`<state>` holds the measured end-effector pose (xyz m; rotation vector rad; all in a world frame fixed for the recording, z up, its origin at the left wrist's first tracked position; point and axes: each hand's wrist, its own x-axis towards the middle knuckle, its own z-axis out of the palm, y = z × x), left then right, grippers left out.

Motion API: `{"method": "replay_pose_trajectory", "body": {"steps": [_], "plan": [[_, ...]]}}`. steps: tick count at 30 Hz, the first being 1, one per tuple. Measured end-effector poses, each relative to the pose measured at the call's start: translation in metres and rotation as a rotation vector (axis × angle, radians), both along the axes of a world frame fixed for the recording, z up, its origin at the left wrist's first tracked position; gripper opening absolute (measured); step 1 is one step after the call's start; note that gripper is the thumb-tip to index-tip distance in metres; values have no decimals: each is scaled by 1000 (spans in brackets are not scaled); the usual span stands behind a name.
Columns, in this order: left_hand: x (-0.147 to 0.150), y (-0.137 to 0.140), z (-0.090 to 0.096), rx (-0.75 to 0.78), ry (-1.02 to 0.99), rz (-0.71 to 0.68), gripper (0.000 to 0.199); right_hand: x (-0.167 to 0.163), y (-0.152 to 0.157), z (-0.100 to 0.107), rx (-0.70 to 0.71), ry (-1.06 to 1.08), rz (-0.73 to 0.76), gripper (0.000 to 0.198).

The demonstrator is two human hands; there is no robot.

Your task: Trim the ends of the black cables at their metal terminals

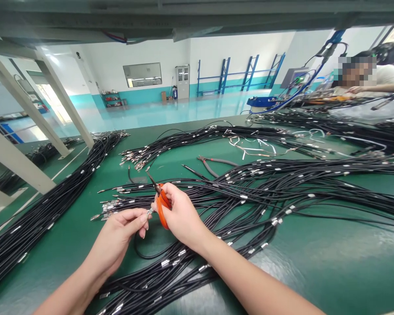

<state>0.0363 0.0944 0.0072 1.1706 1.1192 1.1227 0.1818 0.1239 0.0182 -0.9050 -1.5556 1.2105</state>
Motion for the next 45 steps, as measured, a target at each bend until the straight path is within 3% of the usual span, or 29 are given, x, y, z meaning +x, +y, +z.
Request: {"method": "replay_pose_trajectory", "body": {"steps": [29, 32, 37, 45], "plan": [[0, 2, 0, -54, -91, -40, 14, -4, -3, 4, -91, 125, -7, 20], [0, 1, 1, -56, -67, -11, 12, -4, -2, 3, -121, 134, -54, 23], [2, 0, 2, 12, 24, 76, 27, -3, 1, 0, -143, 124, -104, 25], [4, 3, 0, 55, 127, 95, 17, -2, 1, 0, -134, 116, -119, 25]]}}
